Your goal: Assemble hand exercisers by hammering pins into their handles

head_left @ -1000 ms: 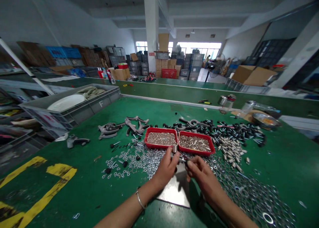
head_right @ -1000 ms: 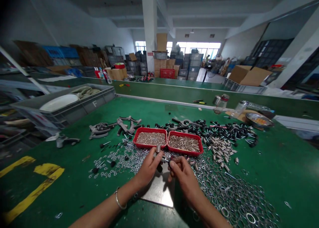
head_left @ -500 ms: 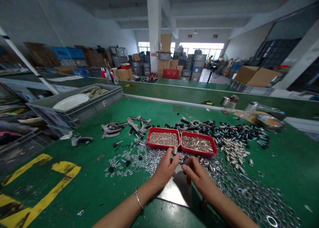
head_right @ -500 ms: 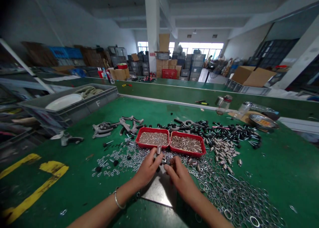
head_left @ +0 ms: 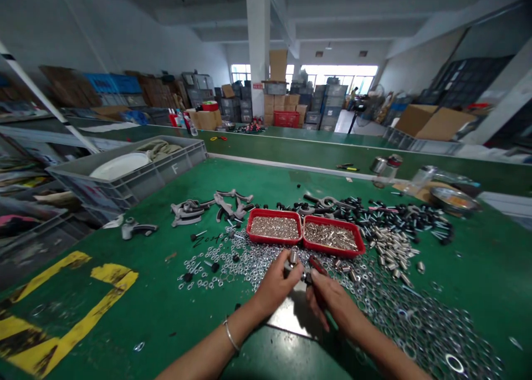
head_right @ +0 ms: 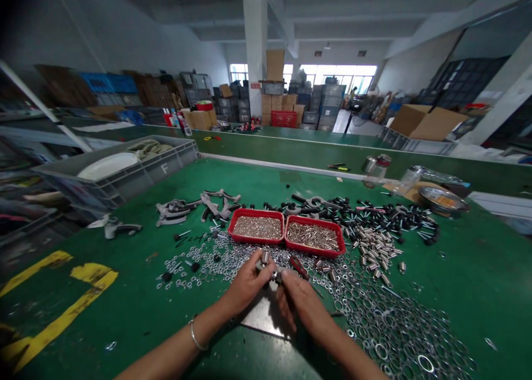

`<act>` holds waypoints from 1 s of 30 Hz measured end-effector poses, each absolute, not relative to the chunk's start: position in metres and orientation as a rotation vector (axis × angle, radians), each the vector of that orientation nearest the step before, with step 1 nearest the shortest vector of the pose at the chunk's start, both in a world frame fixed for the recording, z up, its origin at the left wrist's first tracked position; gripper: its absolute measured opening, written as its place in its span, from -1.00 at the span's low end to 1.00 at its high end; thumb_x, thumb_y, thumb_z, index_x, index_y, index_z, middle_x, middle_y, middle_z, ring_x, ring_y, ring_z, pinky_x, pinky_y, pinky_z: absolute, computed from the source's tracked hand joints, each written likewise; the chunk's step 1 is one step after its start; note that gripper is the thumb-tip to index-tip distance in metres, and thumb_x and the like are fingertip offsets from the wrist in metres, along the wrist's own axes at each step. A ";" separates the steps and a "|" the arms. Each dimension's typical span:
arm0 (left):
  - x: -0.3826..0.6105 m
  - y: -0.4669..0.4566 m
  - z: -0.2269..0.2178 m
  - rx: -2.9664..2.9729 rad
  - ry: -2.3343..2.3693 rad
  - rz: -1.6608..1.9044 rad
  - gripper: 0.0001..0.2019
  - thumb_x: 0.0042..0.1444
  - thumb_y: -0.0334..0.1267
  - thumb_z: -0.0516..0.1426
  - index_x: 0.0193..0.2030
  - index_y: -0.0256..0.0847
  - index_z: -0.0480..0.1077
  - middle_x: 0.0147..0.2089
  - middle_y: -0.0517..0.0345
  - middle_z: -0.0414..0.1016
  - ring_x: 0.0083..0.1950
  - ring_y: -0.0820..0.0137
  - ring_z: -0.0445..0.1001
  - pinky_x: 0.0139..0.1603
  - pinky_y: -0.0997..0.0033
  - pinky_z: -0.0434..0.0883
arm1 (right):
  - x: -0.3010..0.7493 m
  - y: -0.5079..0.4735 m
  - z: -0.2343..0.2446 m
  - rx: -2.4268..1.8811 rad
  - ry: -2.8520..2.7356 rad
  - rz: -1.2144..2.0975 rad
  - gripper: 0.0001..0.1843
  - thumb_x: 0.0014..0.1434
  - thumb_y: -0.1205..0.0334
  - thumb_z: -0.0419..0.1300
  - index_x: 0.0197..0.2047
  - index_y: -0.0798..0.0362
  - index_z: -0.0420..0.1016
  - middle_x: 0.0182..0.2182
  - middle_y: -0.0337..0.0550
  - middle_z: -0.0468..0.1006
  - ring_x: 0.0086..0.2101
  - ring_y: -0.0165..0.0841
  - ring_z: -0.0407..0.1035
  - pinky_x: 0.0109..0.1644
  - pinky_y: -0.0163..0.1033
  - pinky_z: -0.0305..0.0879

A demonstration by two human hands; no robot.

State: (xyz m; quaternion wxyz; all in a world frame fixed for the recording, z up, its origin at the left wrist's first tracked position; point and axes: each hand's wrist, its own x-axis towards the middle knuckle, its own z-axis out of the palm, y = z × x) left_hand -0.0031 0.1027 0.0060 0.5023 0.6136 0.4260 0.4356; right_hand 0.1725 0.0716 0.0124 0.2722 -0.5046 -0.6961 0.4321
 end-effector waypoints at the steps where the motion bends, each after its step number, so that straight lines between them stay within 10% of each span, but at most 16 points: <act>1: -0.003 0.102 0.006 1.525 1.044 1.055 -0.78 0.24 -0.05 0.10 -0.26 -0.16 0.26 -0.34 0.27 0.29 -0.30 0.44 0.31 -0.22 0.46 0.27 | 0.171 0.071 0.012 -1.345 -1.873 1.273 -0.29 0.36 -0.22 -0.36 -0.37 0.03 0.44 -0.57 -0.15 0.48 -0.59 -0.31 0.37 -0.48 -0.21 0.32; 6: 0.001 0.106 0.003 1.481 1.120 1.111 -0.71 0.31 0.00 0.00 -0.28 -0.17 0.29 -0.36 0.24 0.34 -0.32 0.41 0.34 -0.24 0.43 0.29 | 0.170 0.073 0.014 -1.416 -1.897 0.856 -0.48 0.23 -0.29 0.02 -0.29 0.02 0.43 -0.37 -0.09 0.54 -0.38 -0.27 0.42 -0.31 -0.20 0.34; 11: 0.008 0.117 0.003 1.762 1.105 1.179 -0.77 0.33 -0.08 -0.02 -0.08 -0.16 0.33 -0.06 0.05 0.42 0.01 0.29 0.38 0.11 0.27 0.28 | 0.171 0.080 0.015 -1.478 -1.968 1.200 -0.37 0.34 -0.24 -0.24 -0.28 0.06 0.42 -0.56 -0.17 0.48 -0.57 -0.32 0.35 -0.44 -0.23 0.28; 15: 0.013 0.119 -0.003 1.765 1.220 1.125 -0.78 0.36 -0.11 -0.06 -0.12 -0.17 0.29 -0.15 0.07 0.39 -0.05 0.30 0.39 0.06 0.24 0.33 | 0.178 0.084 0.010 -1.447 -1.928 0.719 -0.47 0.20 -0.28 0.07 -0.16 0.05 0.42 -0.22 0.05 0.52 -0.19 -0.14 0.40 -0.12 -0.08 0.32; 21: 0.014 0.111 -0.003 1.958 1.026 1.214 -0.83 0.38 -0.20 -0.08 -0.05 -0.17 0.26 0.01 0.02 0.31 0.07 0.33 0.33 0.18 0.26 0.29 | 0.178 0.078 0.005 -1.306 -1.630 1.683 -0.23 0.30 -0.32 -0.44 -0.36 0.04 0.35 -0.65 -0.28 0.31 -0.71 -0.43 0.11 -0.61 -0.29 0.13; 26: 0.016 0.106 -0.012 1.808 1.297 1.158 -0.81 0.38 -0.17 -0.09 -0.04 -0.18 0.26 -0.08 0.02 0.37 0.02 0.28 0.36 0.11 0.20 0.32 | 0.176 0.079 0.009 -1.370 -1.769 1.043 -0.48 0.15 -0.31 0.13 -0.25 0.03 0.42 -0.29 -0.07 0.48 -0.31 -0.28 0.36 -0.28 -0.23 0.30; 30: 0.017 0.101 -0.014 1.944 1.181 1.172 -0.82 0.38 -0.18 -0.08 -0.10 -0.18 0.27 -0.07 0.02 0.35 0.01 0.31 0.36 0.11 0.24 0.33 | 0.176 0.075 0.004 -1.325 -1.659 1.563 -0.28 0.31 -0.33 -0.35 -0.39 0.03 0.36 -0.65 -0.30 0.28 -0.68 -0.44 0.08 -0.58 -0.31 0.11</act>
